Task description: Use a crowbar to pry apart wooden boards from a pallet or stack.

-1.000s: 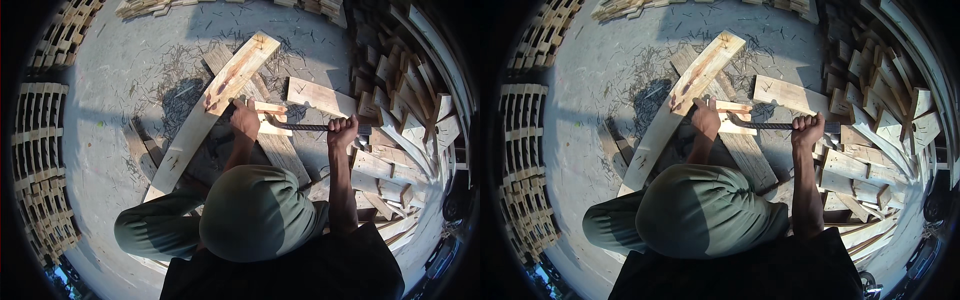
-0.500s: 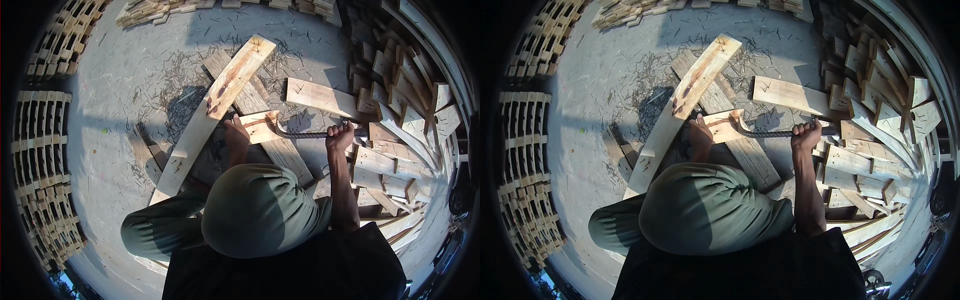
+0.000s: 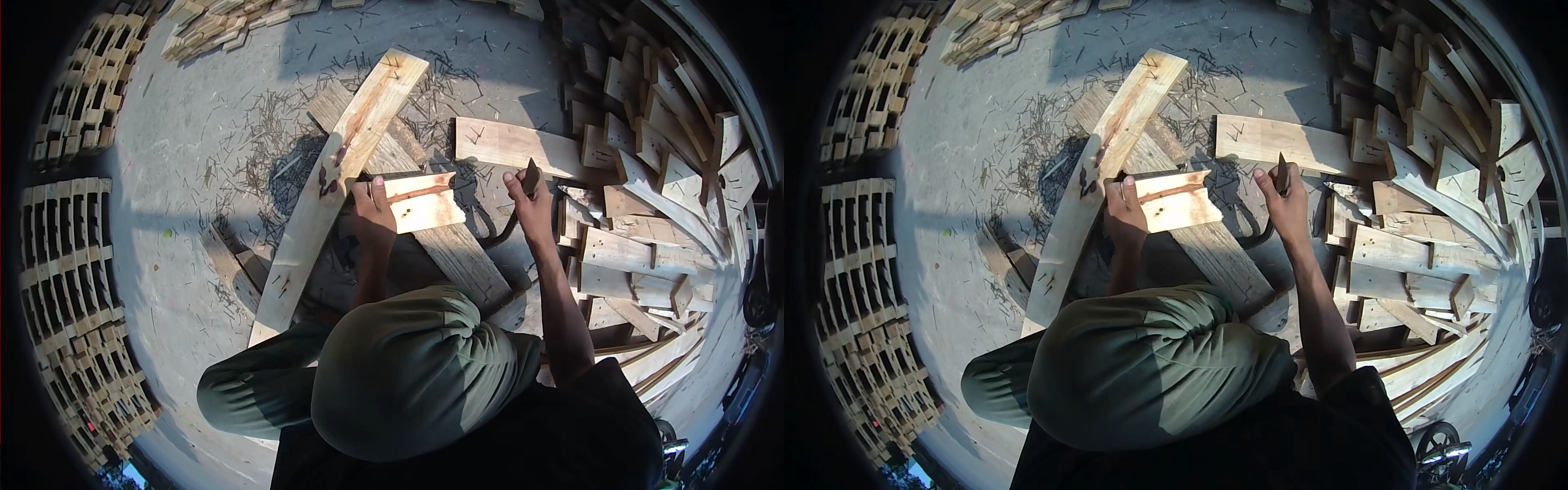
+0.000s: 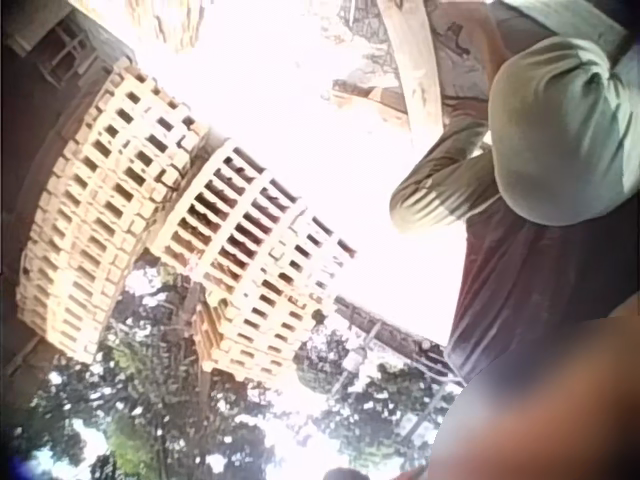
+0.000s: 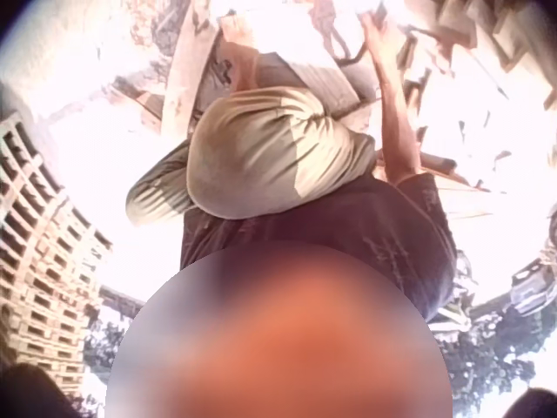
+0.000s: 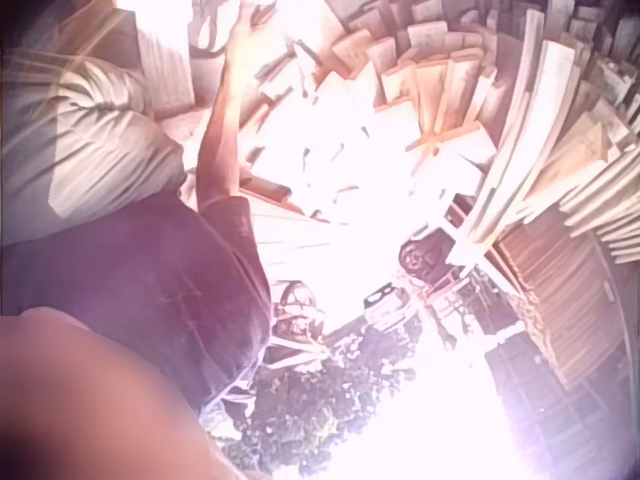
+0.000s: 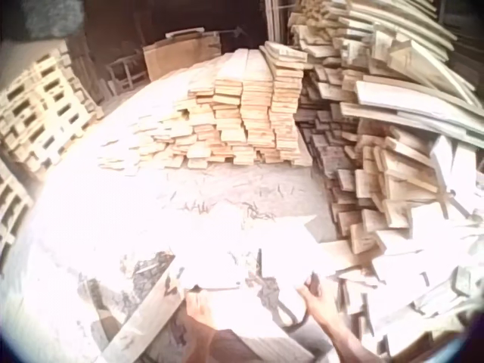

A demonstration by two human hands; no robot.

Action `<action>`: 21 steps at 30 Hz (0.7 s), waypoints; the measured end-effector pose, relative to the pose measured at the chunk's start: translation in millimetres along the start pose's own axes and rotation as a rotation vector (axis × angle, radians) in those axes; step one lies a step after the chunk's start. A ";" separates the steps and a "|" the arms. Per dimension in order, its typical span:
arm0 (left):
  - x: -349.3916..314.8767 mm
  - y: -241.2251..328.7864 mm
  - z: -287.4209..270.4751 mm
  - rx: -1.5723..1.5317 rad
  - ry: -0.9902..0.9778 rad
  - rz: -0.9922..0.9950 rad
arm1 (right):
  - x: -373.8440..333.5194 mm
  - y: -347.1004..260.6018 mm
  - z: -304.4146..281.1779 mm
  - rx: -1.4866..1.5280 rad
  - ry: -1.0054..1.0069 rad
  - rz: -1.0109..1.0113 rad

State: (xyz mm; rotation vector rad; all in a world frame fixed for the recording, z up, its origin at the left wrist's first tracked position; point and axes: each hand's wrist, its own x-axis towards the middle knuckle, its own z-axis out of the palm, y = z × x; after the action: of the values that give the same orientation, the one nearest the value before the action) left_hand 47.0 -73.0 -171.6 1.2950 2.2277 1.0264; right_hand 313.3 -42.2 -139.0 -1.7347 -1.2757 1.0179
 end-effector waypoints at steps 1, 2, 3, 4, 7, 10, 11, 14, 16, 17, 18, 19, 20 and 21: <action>4.9 17.4 -4.0 -0.047 -0.004 0.097 | -0.3 -16.0 7.3 -0.072 0.017 -0.206; 10.0 34.6 -7.7 -0.060 -0.026 0.132 | -0.3 -31.7 16.1 -0.152 0.050 -0.408; 12.3 50.0 -17.5 -0.083 -0.046 0.205 | -3.7 -47.7 23.2 -0.263 0.067 -0.540; 13.5 69.6 -27.1 -0.120 -0.074 0.286 | -6.6 -63.1 25.3 -0.391 0.095 -0.666; 19.3 112.5 -43.7 -0.179 -0.314 0.298 | -10.4 -66.6 15.8 -0.191 -0.227 -0.484; 33.3 136.0 -58.1 -0.301 -0.389 0.371 | -13.9 -67.1 -10.4 0.123 -0.519 -0.247; 36.4 154.5 -68.7 -0.314 -0.424 0.389 | -19.5 -62.6 -17.4 0.131 -0.478 -0.153; 49.3 214.0 -128.6 -0.315 -0.393 0.639 | -48.8 -26.4 -29.2 0.288 -0.349 -0.001; 48.0 253.3 -160.0 -0.310 -0.351 0.887 | -77.1 13.1 -66.2 0.509 -0.128 0.252; 42.8 268.3 -192.4 -0.377 -0.333 1.049 | -86.8 15.9 -74.6 0.564 -0.006 0.346; 37.2 281.0 -221.6 -0.447 -0.323 1.210 | -98.8 21.0 -85.3 0.617 0.123 0.447; 45.9 296.1 -252.1 -0.415 -0.394 1.417 | -110.3 29.3 -102.2 0.704 0.263 0.469; 54.5 304.8 -279.6 -0.369 -0.459 1.619 | -120.6 34.6 -118.3 0.790 0.392 0.488; 70.2 300.7 -264.1 -0.389 -0.479 1.604 | -125.5 52.5 -139.0 0.782 0.525 0.485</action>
State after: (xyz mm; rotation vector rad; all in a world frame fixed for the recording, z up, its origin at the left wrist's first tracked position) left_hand 24.5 -25.8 231.3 2.6586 0.2654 1.1927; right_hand 435.3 -190.6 -108.0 -1.5263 -0.0735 1.0281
